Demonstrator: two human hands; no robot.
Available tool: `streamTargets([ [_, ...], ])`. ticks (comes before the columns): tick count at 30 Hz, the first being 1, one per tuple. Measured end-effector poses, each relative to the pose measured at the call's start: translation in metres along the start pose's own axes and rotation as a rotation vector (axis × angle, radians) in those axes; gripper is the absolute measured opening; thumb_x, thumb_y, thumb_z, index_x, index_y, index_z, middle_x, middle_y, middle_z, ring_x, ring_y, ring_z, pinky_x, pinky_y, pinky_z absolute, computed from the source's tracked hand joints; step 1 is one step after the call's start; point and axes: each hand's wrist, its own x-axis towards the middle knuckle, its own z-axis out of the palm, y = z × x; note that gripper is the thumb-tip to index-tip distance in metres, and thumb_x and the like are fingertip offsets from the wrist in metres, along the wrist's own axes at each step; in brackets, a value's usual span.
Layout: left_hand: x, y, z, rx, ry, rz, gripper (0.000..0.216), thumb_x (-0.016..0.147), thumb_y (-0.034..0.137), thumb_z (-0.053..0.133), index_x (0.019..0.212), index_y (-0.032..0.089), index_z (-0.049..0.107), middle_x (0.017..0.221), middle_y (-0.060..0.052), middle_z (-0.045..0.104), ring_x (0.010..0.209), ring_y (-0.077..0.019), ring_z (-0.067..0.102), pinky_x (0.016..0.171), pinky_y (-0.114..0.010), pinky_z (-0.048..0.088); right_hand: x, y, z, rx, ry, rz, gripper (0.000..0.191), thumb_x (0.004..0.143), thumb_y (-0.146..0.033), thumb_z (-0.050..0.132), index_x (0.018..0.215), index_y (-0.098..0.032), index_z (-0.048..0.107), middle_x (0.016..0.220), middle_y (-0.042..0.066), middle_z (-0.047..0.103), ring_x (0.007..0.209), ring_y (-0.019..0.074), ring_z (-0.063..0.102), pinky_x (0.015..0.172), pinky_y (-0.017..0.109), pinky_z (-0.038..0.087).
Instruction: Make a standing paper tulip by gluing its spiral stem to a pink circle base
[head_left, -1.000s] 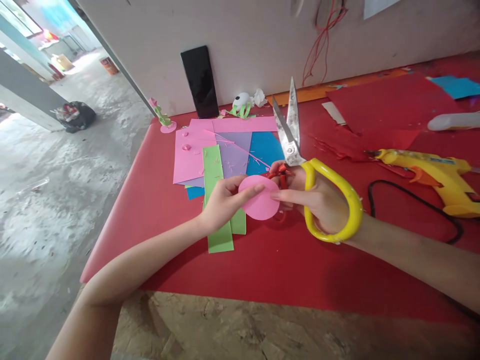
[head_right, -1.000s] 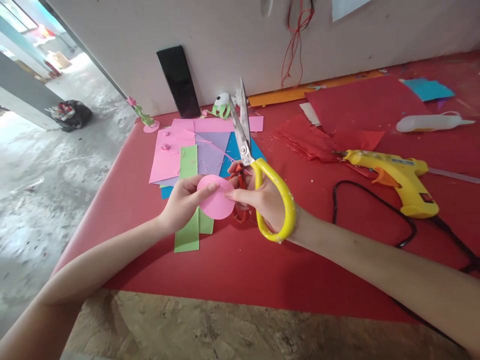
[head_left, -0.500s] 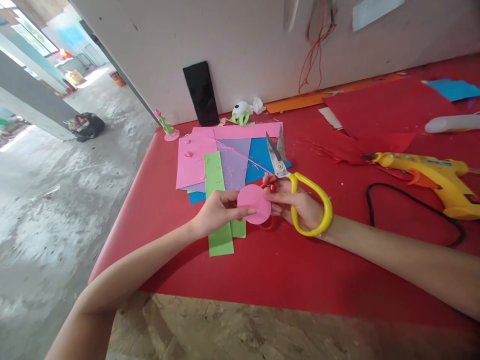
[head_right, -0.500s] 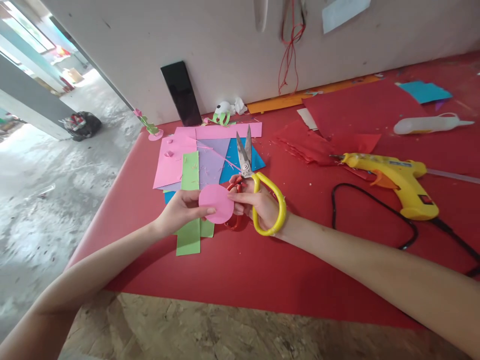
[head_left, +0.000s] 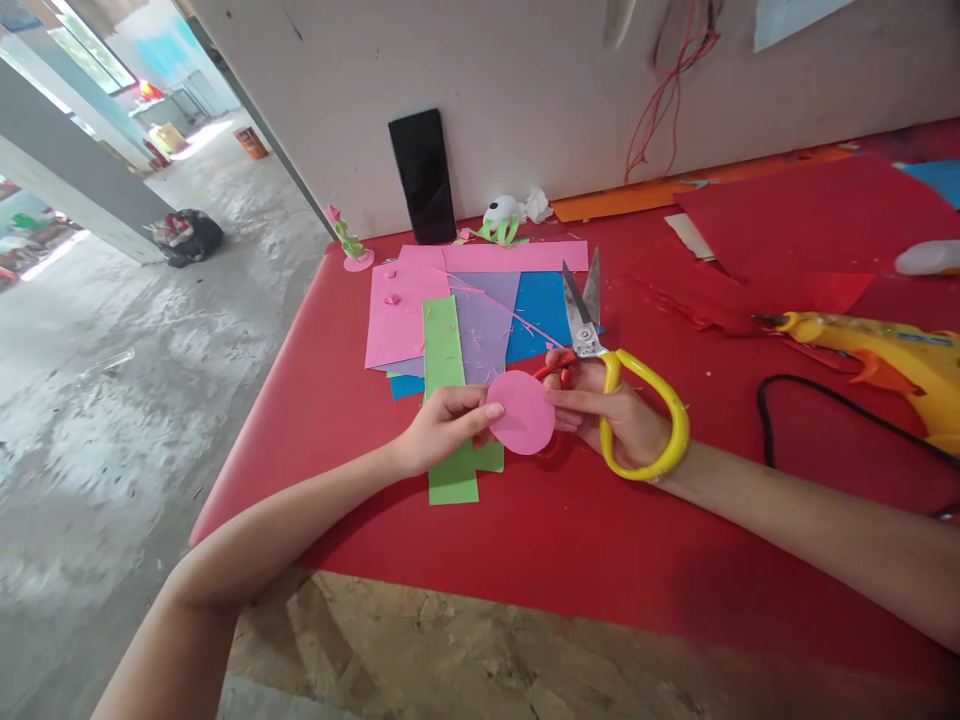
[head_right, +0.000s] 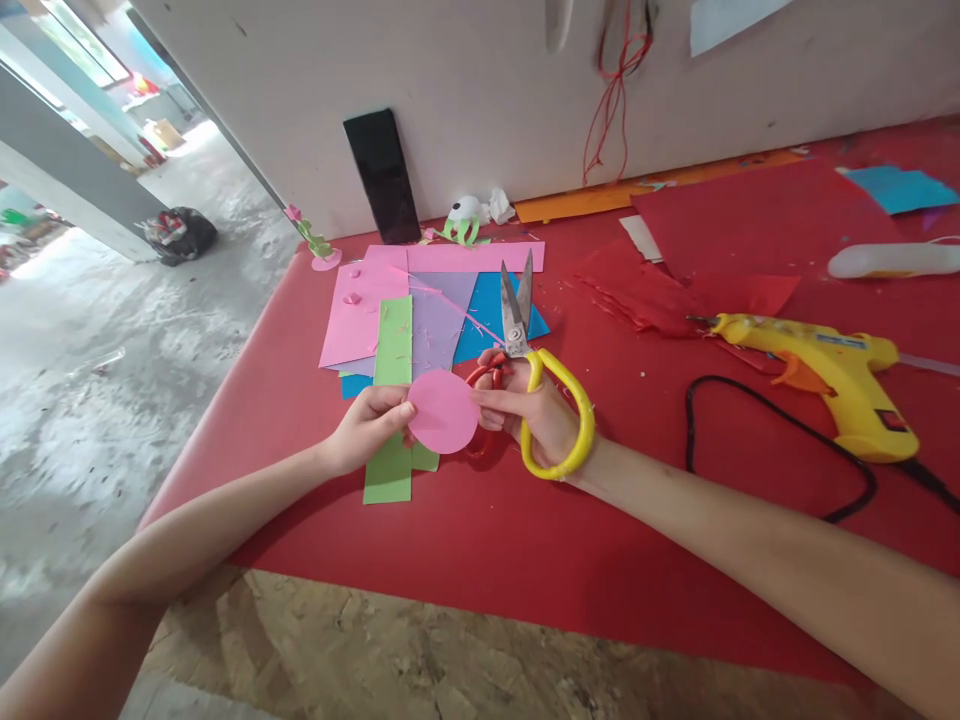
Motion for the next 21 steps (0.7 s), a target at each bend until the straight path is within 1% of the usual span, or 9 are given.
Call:
streamTargets([
  [3,-0.0019,-0.0011,-0.0009,0.008,0.001,0.007,0.055,0.077,0.063,0.057,0.054,0.014,0.049,0.056,0.003,0.043,0.054,-0.0058,0.039,0.053,-0.021,0.034,0.0012,-0.0014,0.0006,0.008,0.038,0.006,0.059,0.057,-0.027,0.083,0.090,-0.020,0.035,0.056,-0.011,0.039,0.047,0.0016,0.034,0.047,0.019,0.023],
  [8,-0.0008,-0.0001,-0.0010,0.002,-0.019,0.009,0.047,0.076,0.058,0.062,0.067,0.012,0.058,0.069,-0.001,0.052,0.065,-0.0081,0.046,0.058,-0.021,0.038,0.0021,-0.0021,-0.0009,0.021,0.070,0.024,0.061,0.053,-0.027,0.085,0.091,-0.019,0.036,0.061,-0.011,0.040,0.049,0.0003,0.035,0.047,0.018,0.025],
  [10,0.0004,0.0006,-0.0010,0.002,-0.032,0.016,0.046,0.076,0.058,0.062,0.066,0.013,0.057,0.068,-0.001,0.052,0.063,-0.0080,0.045,0.056,-0.021,0.037,0.0018,-0.0018,-0.0009,0.018,0.069,0.026,0.060,0.055,-0.027,0.084,0.091,-0.019,0.037,0.061,-0.011,0.039,0.049,0.0005,0.034,0.047,0.018,0.024],
  [14,0.0005,0.0011,-0.0015,0.029,-0.059,0.034,0.051,0.074,0.060,0.062,0.056,0.015,0.048,0.061,0.001,0.045,0.058,-0.0073,0.041,0.054,-0.021,0.036,0.0010,-0.0019,0.0005,0.000,0.061,0.027,0.060,0.055,-0.028,0.084,0.090,-0.020,0.037,0.058,-0.010,0.039,0.049,0.0018,0.033,0.047,0.020,0.023],
  [18,-0.0019,0.0016,-0.0021,0.069,-0.123,0.025,0.047,0.081,0.057,0.054,0.060,0.015,0.050,0.063,0.001,0.046,0.058,-0.0083,0.041,0.054,-0.022,0.035,0.0003,-0.0030,0.0022,-0.015,0.081,0.024,0.060,0.053,-0.030,0.086,0.089,-0.020,0.038,0.060,-0.009,0.040,0.049,0.0024,0.033,0.047,0.021,0.022],
  [21,-0.0016,0.0016,-0.0006,0.093,-0.148,0.024,0.041,0.080,0.051,0.057,0.062,0.014,0.051,0.064,0.001,0.045,0.060,-0.0081,0.039,0.055,-0.021,0.033,-0.0001,-0.0031,0.0023,-0.036,0.088,0.020,0.057,0.055,-0.030,0.084,0.088,-0.021,0.038,0.059,-0.009,0.040,0.048,0.0037,0.033,0.047,0.023,0.021],
])
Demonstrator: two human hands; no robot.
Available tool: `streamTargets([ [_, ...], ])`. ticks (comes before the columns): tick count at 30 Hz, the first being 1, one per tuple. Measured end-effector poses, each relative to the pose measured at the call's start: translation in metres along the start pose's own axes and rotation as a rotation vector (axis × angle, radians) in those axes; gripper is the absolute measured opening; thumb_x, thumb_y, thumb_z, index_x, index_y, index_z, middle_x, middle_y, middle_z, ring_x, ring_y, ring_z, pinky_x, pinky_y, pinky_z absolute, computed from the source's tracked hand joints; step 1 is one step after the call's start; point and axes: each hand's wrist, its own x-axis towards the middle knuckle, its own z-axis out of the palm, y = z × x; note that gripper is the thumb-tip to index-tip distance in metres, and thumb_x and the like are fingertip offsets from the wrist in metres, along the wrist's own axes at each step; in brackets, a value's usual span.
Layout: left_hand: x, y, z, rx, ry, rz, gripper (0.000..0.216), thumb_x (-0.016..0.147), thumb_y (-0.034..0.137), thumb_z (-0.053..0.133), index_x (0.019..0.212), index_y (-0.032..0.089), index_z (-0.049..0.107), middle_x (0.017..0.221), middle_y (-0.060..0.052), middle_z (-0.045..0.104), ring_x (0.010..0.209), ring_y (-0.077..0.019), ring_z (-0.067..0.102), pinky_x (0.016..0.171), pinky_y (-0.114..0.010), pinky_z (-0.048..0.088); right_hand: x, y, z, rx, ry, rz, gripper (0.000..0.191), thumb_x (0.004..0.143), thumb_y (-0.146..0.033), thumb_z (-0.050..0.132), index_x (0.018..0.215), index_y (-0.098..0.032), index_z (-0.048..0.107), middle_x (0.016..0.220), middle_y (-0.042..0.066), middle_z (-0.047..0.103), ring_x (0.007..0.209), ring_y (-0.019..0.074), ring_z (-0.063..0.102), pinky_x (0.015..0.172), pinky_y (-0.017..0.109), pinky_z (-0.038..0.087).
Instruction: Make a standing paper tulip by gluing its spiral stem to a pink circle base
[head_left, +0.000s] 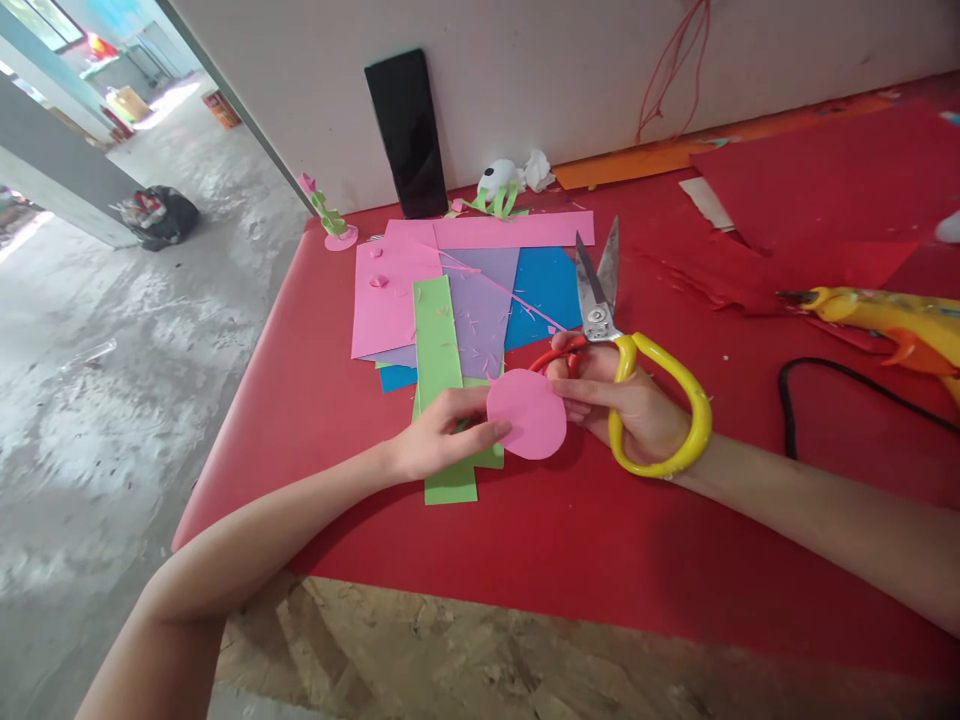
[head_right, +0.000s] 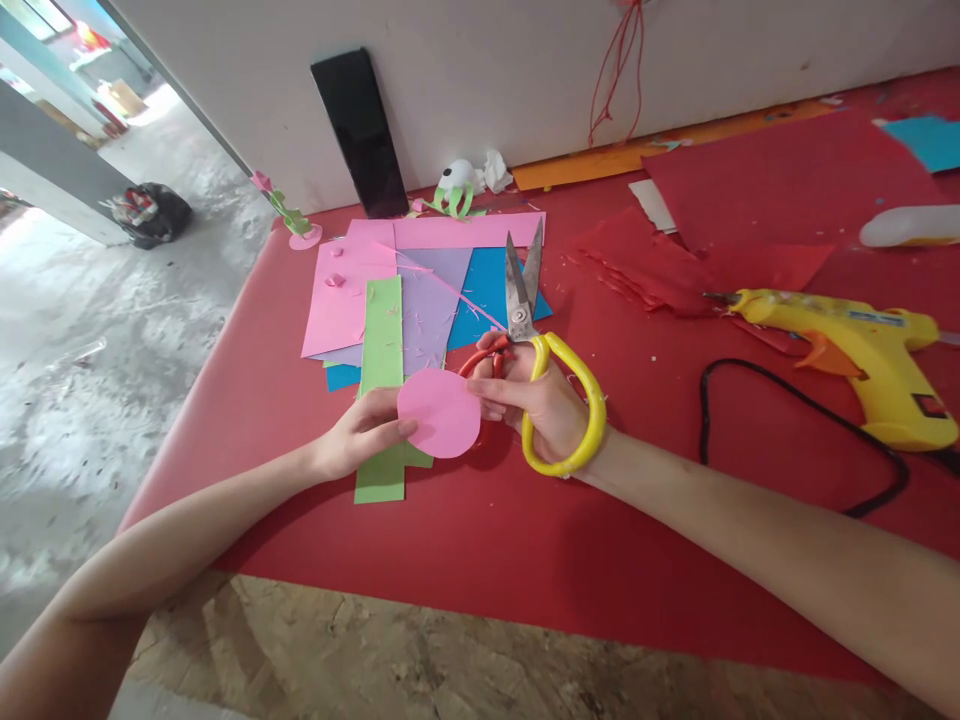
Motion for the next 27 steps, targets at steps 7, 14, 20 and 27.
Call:
streamTargets([
  [7,0.004,0.003,0.011,-0.088,0.065,-0.019,0.037,0.078,0.047,0.061,0.064,0.014,0.055,0.065,0.000,0.052,0.060,-0.0079,0.045,0.056,-0.021,0.039,-0.002,-0.003,0.005,-0.081,-0.022,-0.003,0.050,0.059,-0.028,0.080,0.086,-0.021,0.038,0.059,-0.008,0.038,0.048,0.0037,0.034,0.046,0.022,0.024],
  [14,-0.005,0.013,0.018,-0.232,0.083,-0.088,0.022,0.079,0.035,0.061,0.075,0.013,0.063,0.071,-0.004,0.062,0.065,-0.0104,0.054,0.059,-0.020,0.047,-0.016,-0.011,0.012,-0.108,-0.113,0.017,0.041,0.067,-0.028,0.075,0.089,-0.022,0.040,0.058,-0.008,0.039,0.046,0.0025,0.032,0.043,0.020,0.023],
  [20,-0.009,0.021,0.020,-0.275,0.023,-0.042,0.017,0.077,0.030,0.063,0.077,0.014,0.067,0.074,-0.005,0.066,0.067,-0.0116,0.058,0.060,-0.020,0.052,-0.027,-0.015,0.007,-0.127,-0.191,0.106,0.033,0.076,-0.029,0.070,0.096,-0.023,0.045,0.063,-0.006,0.040,0.050,0.0027,0.034,0.044,0.018,0.028],
  [27,-0.010,0.030,0.020,-0.312,0.026,-0.053,0.021,0.074,0.029,0.062,0.059,0.014,0.056,0.060,-0.001,0.054,0.056,-0.0083,0.048,0.048,-0.018,0.042,-0.035,-0.023,0.012,-0.205,-0.150,0.095,0.036,0.073,-0.034,0.075,0.093,-0.026,0.046,0.066,-0.004,0.044,0.057,0.0077,0.041,0.052,0.021,0.038],
])
